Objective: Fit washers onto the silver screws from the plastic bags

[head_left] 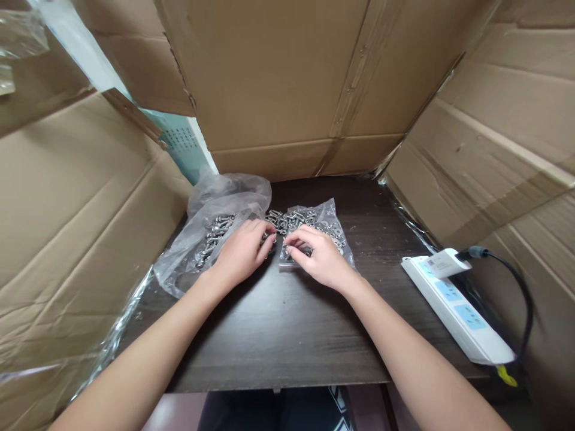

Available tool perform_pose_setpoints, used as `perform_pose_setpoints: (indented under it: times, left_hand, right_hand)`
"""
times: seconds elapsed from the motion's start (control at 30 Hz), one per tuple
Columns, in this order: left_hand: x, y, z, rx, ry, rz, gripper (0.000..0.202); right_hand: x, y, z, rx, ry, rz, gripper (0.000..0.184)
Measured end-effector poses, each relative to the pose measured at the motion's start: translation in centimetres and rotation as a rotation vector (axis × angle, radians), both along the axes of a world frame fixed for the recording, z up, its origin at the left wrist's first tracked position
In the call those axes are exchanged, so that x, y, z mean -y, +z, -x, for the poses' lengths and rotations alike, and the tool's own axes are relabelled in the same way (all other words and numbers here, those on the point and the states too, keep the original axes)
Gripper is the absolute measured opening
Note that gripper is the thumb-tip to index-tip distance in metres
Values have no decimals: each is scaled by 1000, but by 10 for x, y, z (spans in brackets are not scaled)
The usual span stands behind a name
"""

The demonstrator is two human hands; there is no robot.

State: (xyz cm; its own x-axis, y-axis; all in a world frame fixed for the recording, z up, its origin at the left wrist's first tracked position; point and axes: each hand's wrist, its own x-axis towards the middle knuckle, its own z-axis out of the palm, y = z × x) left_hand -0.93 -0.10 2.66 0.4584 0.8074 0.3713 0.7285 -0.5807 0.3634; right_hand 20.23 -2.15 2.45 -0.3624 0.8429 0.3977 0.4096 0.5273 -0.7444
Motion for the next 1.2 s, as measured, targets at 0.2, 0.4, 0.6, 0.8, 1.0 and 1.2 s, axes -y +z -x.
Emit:
perform_pose_setpoints:
  times: [0.2,0.4,0.6,0.8,1.0,1.2]
  left_hand:
    - [5,-3,-9,235,-78,140,23]
    - [5,-4,-14,327,-67,186,24]
    - [4,-6,-15,455,-32,269,29]
    - [3,-7,-16,648,-42,420,33]
    - [5,-1,-15,799,-57,529,36]
    - [4,0,-14,843,-37,563,40]
  right_hand:
    - [3,1,4,-49,37,-41,13]
    - [3,1,5,-68,7,-97,12]
    - [5,0,7,-64,-73,-155,10]
    - [7,3,9,-66,-109,-163,10]
    - [9,4,9,-101,-82,-119,7]
    - [9,1,10,-157,-75,-55,4]
